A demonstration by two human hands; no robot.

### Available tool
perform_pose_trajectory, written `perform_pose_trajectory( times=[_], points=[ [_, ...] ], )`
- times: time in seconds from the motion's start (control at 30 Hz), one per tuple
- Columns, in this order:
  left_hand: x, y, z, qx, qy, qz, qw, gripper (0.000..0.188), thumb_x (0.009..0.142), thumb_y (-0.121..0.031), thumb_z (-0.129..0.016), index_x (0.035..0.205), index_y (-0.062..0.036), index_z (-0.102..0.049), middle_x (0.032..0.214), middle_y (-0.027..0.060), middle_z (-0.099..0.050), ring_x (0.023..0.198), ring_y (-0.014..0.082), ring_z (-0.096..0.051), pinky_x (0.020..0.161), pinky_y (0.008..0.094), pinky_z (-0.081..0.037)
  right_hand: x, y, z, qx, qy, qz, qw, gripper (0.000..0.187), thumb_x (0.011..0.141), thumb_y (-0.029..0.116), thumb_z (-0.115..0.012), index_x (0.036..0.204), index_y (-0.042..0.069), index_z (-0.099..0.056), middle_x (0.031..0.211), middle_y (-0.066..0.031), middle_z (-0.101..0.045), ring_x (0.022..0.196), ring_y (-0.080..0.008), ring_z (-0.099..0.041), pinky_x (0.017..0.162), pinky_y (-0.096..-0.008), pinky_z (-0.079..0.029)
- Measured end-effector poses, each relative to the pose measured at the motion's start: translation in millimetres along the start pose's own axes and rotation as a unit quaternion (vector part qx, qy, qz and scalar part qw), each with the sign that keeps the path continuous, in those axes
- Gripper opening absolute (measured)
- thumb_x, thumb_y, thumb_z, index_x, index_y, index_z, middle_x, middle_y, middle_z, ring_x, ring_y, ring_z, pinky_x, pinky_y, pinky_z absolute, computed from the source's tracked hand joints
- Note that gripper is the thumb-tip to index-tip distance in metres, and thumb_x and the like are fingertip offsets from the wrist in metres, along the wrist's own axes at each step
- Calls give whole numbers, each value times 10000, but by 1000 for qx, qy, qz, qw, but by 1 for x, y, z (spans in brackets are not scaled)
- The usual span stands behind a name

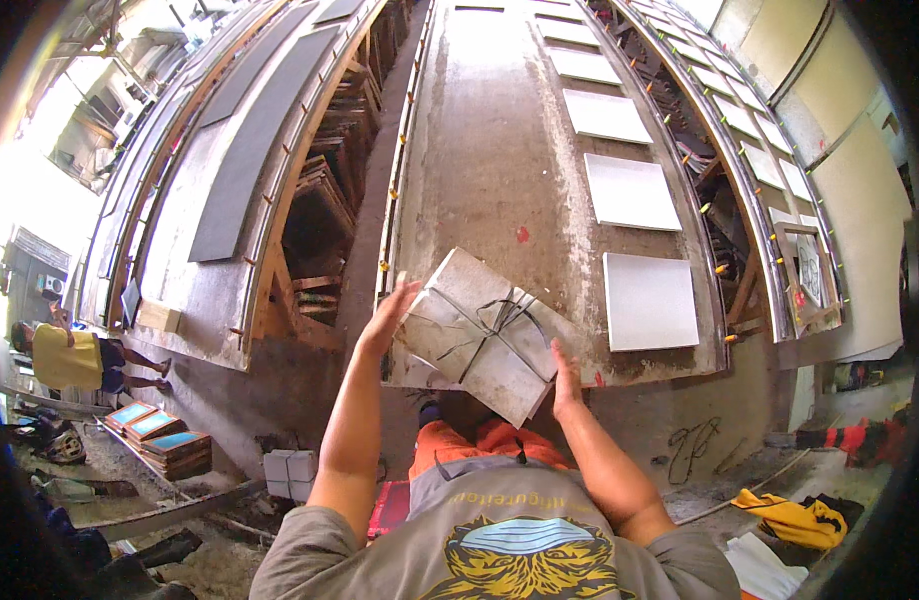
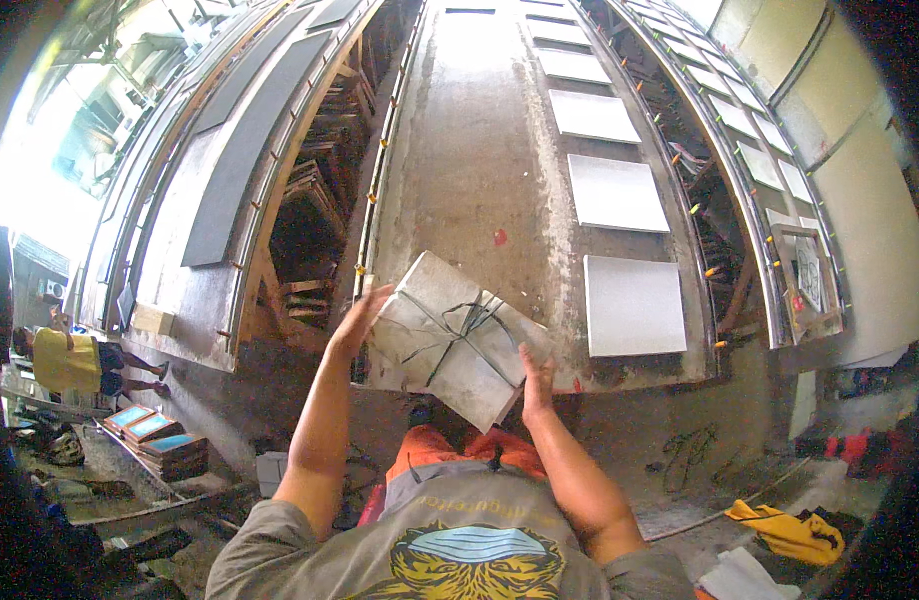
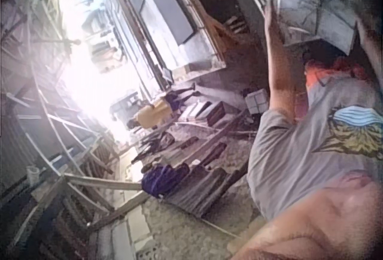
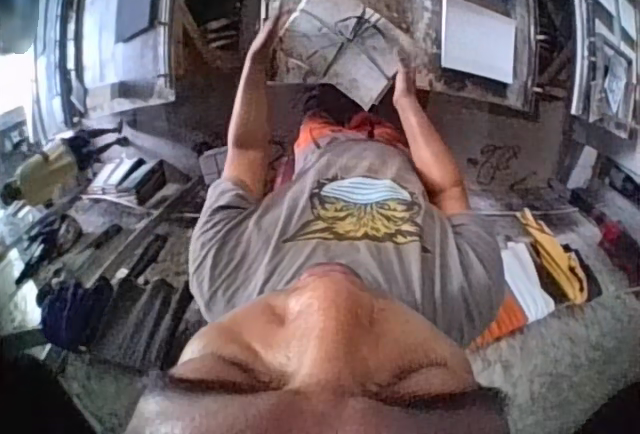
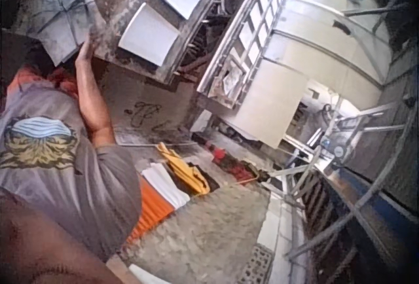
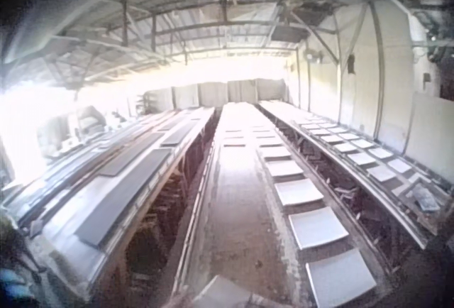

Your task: The person gathers white square tiles from a drying rack, stacks them, and secures the stack with a green plastic tie. The person then places the bundled tiles on the floor and repeats the process with another set of tiles.

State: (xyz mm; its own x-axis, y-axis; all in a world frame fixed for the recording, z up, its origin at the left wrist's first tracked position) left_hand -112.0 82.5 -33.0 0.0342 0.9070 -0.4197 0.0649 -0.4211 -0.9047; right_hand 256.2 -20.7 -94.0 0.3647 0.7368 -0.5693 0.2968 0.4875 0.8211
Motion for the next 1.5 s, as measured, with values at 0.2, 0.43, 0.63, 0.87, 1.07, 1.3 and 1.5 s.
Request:
perform_pose_trajectory(
  times=[0.2,0.43,0.63,0.87,1.07,1.3,1.5],
  points=[
    [-38,19,-21,-30,155,31,987,1006,939,-798,-288,1577,-20,-256,1601,97,-343,1464,248,-320,1196,408,-251,-19,9,-13,35,139,22,989,858,780,168,-829,1465,47,-327,1358,-112,-520,1203,-271,-547,1038,-404,-456],
    [-89,36,11,-230,75,-2,970,1157,795,-937,-141,1593,-104,-235,1586,119,-372,1425,318,-390,1157,511,-342,-76,63,-39,47,306,182,933,918,749,157,-895,1464,78,-325,1375,-127,-493,1259,-271,-517,1073,-422,-441],
    [-59,216,88,-96,-46,-90,990,820,1005,-649,-346,1493,7,-412,1432,124,-543,1317,248,-499,1099,401,-395,-69,50,-50,-205,268,468,816,1028,742,412,-884,1499,39,-297,1402,-169,-446,1338,-344,-425,1139,-455,-348],
    [-74,94,25,-380,-32,-129,915,837,1003,-696,-256,1588,-98,-270,1568,91,-409,1408,278,-412,1180,437,-298,-29,56,-38,-23,379,224,897,1029,886,734,-538,1621,133,-140,1667,-61,-182,1494,-258,-240,1199,-463,-229],
    [-63,129,14,-349,-52,-12,936,768,1026,-664,-283,1559,-114,-333,1521,90,-465,1356,274,-479,1116,431,-401,34,-52,-44,228,374,-29,898,812,991,679,-397,1531,73,-375,1525,-126,-448,1390,-267,-428,1143,-460,-353],
    [-88,106,43,-378,-55,-76,921,724,1039,-635,-273,1536,-118,-371,1501,108,-486,1352,275,-491,1132,443,-393,-37,43,-97,141,383,-1,913,807,982,699,-377,1552,131,-324,1518,-135,-439,1378,-323,-440,1141,-510,-385],
    [-167,58,132,-452,-51,-191,870,776,1002,-685,-318,1516,-109,-398,1470,139,-514,1315,323,-527,1101,496,-432,-180,128,-224,68,461,172,868,950,826,674,-434,1565,94,-296,1508,-123,-453,1385,-282,-427,1148,-466,-349]
  ],
)
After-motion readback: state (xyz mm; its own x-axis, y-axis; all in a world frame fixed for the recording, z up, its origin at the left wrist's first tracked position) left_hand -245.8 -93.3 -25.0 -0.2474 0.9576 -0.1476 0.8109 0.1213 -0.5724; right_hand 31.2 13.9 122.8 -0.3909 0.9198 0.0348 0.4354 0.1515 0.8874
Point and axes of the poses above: each hand's wrist, its own x-axis towards the middle knuckle, its own z-axis out of the back of the hand, y = z × x, the point moved 10 cm from there along x, towards the middle knuckle
